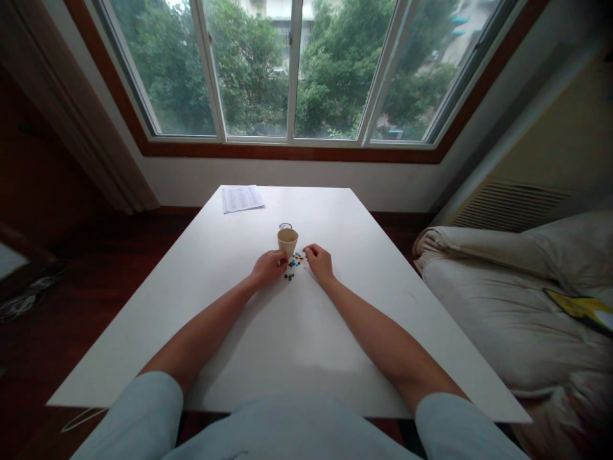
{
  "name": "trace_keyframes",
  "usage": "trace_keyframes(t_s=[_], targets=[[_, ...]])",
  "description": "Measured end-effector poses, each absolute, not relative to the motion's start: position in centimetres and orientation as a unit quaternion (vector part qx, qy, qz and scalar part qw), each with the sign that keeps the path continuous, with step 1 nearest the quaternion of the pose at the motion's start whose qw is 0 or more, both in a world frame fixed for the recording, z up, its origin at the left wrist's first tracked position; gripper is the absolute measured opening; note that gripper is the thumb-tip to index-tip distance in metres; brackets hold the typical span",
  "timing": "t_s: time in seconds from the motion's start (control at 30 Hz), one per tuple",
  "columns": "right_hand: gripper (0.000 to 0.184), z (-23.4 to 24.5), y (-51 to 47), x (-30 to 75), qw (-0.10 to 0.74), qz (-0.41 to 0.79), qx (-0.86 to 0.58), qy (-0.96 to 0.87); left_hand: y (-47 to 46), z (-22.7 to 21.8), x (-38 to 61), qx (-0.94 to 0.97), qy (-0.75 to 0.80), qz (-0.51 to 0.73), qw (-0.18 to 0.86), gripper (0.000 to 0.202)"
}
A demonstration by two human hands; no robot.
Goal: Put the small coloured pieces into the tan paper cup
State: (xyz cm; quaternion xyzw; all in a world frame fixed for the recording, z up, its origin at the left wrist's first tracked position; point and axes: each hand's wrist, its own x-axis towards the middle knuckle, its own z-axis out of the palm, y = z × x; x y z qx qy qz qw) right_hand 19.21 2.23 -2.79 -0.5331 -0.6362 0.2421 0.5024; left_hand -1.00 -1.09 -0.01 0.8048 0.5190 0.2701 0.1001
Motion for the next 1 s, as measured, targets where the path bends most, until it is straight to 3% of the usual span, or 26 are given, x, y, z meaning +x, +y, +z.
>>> trace_keyframes(t_s=[0.1,0.2,0.5,0.7,1.0], targets=[[0.025,-3.0,2.8,19.8,0.485,0.214,-0.549,-0.646,-1.0,0.0,-1.2,0.825,0.508,0.239,0.073,0.017],[0.019,-3.1,3.6,20.6,0.417,0.185,-0.537,-0.71,-0.7,0.0,-1.7,0.833,0.506,0.22,0.053,0.021],[0.014,-2.2,4.3,23.3,0.269,0.249,-0.419,-0.831,-0.6,0.5,-2.0,0.864,0.464,0.191,0.044,0.016],[0.005,-1.4,3.8,23.2,0.247,0.236,-0.382,-0.859,-0.7,0.4,-1.9,0.874,0.448,0.184,0.032,0.013],[0.006,-1.4,3.6,23.0,0.233,0.205,-0.38,-0.871,-0.6,0.2,-1.7,0.873,0.448,0.189,0.044,0.01]])
